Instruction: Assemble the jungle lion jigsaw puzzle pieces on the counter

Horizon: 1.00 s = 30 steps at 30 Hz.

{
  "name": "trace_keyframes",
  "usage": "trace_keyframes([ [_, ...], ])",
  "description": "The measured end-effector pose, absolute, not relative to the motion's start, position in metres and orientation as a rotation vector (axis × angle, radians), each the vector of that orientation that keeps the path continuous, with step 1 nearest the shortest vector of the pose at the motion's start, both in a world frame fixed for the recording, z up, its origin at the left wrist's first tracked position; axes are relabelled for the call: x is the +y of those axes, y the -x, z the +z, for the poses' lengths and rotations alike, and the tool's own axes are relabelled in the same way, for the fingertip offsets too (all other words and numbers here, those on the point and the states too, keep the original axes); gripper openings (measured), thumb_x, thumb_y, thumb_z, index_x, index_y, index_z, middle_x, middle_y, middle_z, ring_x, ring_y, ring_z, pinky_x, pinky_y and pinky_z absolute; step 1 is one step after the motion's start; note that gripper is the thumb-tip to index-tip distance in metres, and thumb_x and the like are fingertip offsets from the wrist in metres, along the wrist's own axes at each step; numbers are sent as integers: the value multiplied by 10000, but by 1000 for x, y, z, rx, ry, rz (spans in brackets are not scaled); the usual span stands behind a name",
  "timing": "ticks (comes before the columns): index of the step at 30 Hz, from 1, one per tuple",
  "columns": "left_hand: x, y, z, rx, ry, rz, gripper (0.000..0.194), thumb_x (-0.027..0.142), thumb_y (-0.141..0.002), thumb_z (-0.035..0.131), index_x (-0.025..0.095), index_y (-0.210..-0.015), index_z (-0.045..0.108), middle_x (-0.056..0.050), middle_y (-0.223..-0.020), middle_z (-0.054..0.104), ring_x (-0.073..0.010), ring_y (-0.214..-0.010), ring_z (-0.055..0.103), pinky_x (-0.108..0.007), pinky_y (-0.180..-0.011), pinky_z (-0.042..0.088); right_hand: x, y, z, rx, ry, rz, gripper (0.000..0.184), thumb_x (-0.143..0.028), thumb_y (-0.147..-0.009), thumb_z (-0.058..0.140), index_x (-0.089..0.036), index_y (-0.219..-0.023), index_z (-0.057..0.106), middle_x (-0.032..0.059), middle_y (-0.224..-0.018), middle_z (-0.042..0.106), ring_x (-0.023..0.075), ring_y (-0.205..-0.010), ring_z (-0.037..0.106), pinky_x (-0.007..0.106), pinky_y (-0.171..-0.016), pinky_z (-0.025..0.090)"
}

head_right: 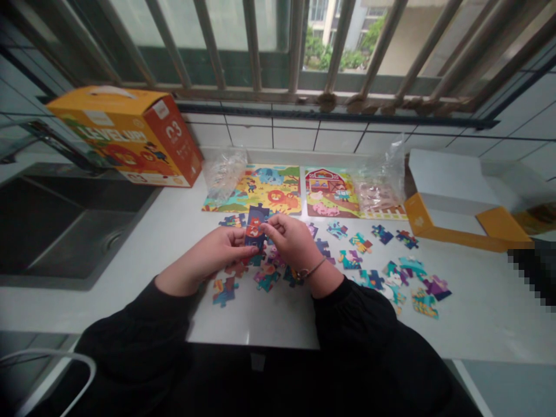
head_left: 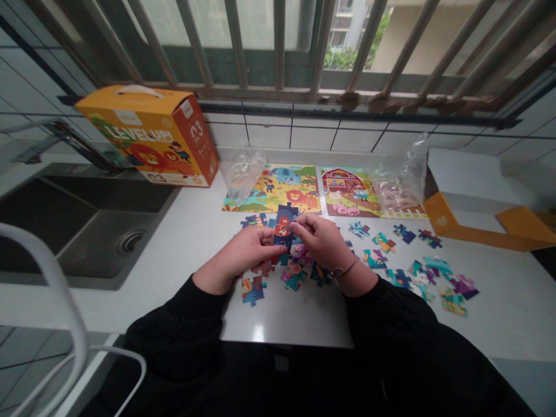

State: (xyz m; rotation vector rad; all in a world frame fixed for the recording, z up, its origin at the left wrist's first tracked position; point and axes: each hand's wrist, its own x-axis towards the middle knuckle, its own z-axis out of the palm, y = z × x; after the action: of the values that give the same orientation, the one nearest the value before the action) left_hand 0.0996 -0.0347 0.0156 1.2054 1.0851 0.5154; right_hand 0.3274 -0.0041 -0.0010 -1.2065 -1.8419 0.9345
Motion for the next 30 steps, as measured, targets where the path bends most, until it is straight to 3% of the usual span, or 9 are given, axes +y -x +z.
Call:
trace_keyframes([
  [8, -35, -99, 15, 1095, -1256, 507, 399, 522, -926, 832, 172, -1083, 720, 21, -568, 640, -120, -403, 527, -207, -401, 361, -4, -327, -1, -1772, 1175, 1052, 402, -605, -1012, 617, -240, -845, 613, -5, -709, 633, 165, -619, 548, 300, -604, 428],
  [15, -34, -99, 14, 1023, -1204, 548, 400, 518, -942, 818, 185, -1133, 706, 37, -580, 629, -102, -389, 488, -209, -417, 399, -2, -328, -4, -1764, 1184, 1012, 415, -616, -1002, 627, -235, -838, 622, 2, -713, 638, 169, -638, 548, 304, -607, 409],
  [23, -37, -102, 18, 1114, -1250, 561, 406, 552, -971, 768, 210, -826, 603, 28, -461, 583, -127, -339, 505, -198, -367, 316, -4, -327, -2, -1798, 1223, 915, 355, -559, -1008, 651, -234, -866, 652, -7, -682, 637, 161, -600, 523, 302, -601, 398],
  [30, -36, -101, 17, 1103, -1222, 563, 460, 604, -932, 804, 216, -802, 593, 10, -493, 628, -140, -333, 523, -219, -361, 365, -7, -327, 0, -1832, 1210, 856, 343, -544, -1016, 649, -238, -862, 647, -9, -676, 622, 161, -595, 510, 307, -603, 378],
])
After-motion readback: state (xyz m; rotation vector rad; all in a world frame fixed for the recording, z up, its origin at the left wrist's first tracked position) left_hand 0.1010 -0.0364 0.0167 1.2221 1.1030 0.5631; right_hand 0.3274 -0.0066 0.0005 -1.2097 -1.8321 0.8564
